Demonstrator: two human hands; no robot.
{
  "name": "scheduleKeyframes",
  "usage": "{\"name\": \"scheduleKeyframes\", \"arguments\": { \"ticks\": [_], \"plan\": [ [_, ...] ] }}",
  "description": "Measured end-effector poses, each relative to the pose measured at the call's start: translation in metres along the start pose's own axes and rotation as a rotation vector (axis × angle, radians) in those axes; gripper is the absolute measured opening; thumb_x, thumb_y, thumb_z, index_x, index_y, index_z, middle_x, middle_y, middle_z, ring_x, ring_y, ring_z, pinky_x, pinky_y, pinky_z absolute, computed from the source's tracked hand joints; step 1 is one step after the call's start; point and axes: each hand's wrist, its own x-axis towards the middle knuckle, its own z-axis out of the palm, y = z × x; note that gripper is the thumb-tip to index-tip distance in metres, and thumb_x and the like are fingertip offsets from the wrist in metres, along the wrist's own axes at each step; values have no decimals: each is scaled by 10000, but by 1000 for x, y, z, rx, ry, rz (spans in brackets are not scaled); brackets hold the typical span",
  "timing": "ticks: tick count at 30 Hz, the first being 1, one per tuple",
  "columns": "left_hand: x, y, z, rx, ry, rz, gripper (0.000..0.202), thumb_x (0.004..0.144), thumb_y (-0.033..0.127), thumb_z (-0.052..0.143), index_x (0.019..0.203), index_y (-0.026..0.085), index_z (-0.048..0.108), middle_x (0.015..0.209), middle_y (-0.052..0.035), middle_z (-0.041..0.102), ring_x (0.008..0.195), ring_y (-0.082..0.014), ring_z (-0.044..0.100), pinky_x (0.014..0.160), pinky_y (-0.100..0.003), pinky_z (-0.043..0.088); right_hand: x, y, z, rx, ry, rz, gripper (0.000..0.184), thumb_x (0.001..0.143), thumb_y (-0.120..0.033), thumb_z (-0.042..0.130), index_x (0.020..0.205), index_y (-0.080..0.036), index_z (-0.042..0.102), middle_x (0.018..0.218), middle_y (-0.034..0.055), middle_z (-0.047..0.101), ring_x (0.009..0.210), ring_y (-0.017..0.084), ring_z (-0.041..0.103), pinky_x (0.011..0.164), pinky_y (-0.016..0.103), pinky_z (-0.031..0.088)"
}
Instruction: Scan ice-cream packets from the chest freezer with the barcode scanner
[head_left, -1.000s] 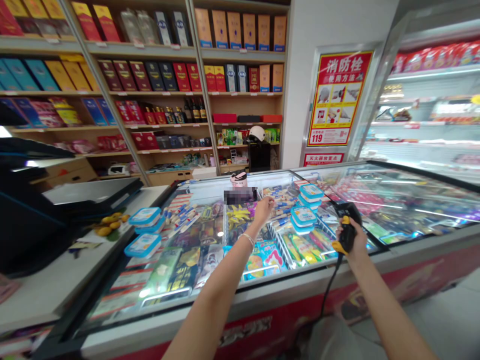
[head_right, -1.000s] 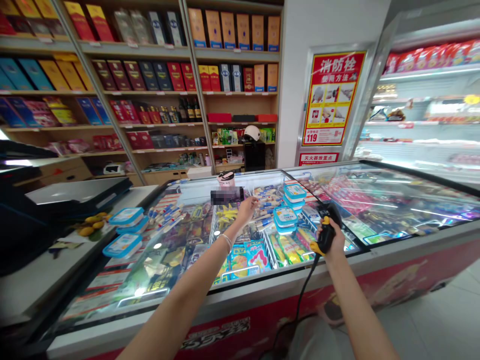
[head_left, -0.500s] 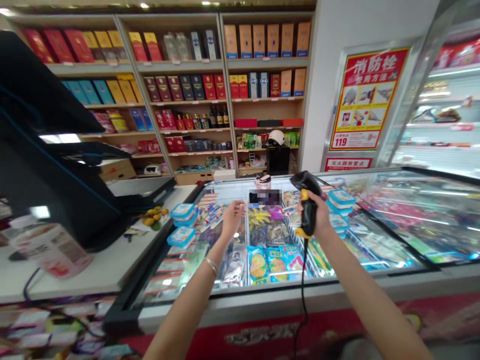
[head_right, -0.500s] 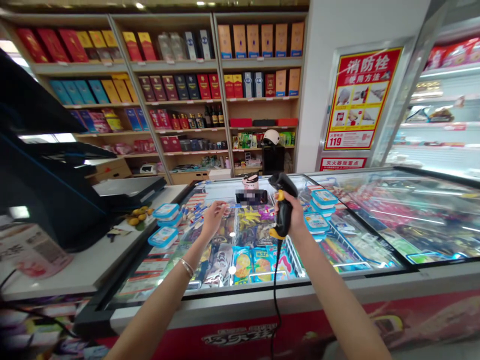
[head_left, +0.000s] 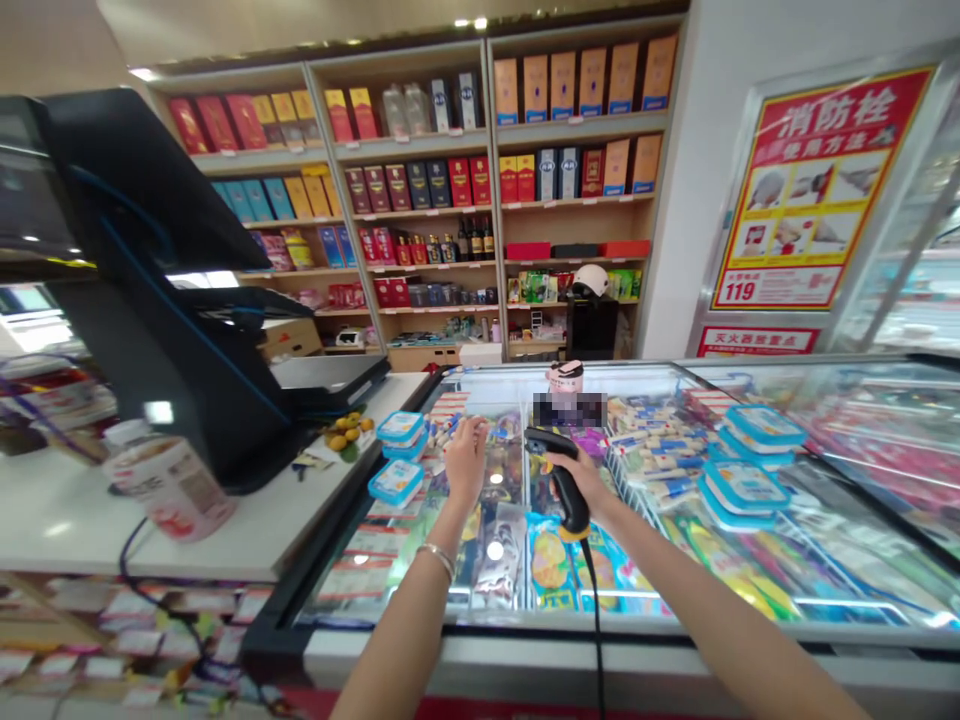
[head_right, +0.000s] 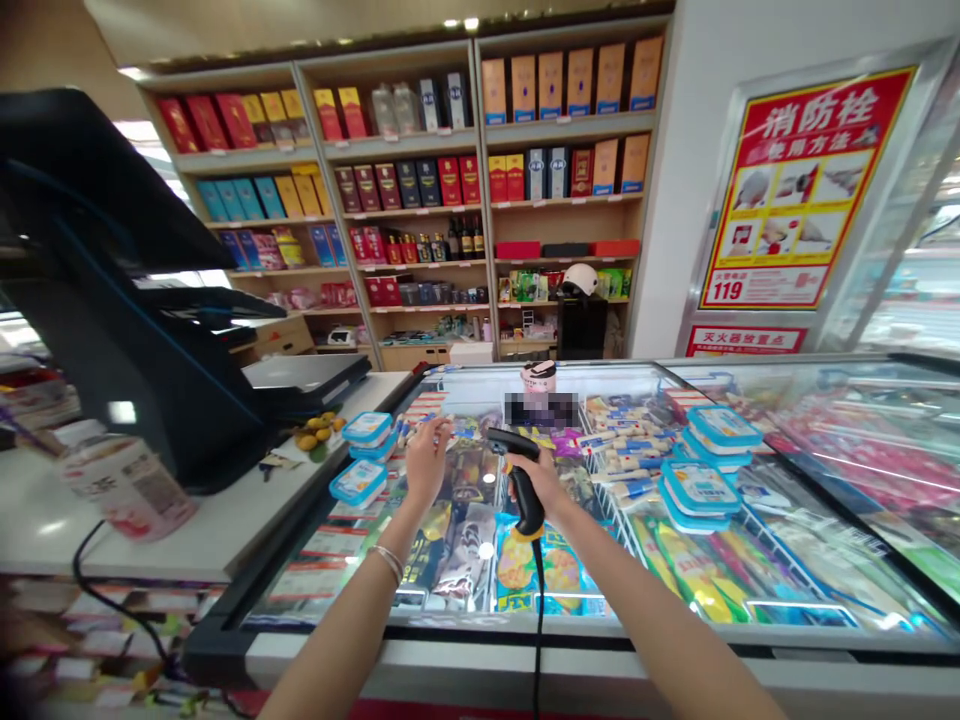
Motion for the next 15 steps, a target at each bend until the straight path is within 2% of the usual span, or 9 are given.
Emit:
{"name": "scheduleKeyframes", "arguments": {
  "ticks": [6, 15],
  "plan": [
    [-2, 4, -1, 55, -48, 27, 252, 964, 346, 419, 1091, 222, 598, 1088, -71, 671, 987, -222, 638, 812, -308, 470, -7, 2, -3, 19, 23, 4, 480, 605, -377, 788, 936, -230, 472, 562, -32, 643, 350, 153, 552, 320, 241, 423],
    [-2, 4, -2, 42, -65, 25, 258, 962, 341, 425, 1090, 203, 602, 1078, -82, 685, 955, -221, 645, 816, -315, 468, -13, -9, 0, 0, 33, 19, 416, 595, -368, 782, 861, -221, 497, 504, -37, 614, 329, 151, 532, 312, 247, 409]
  ]
}}
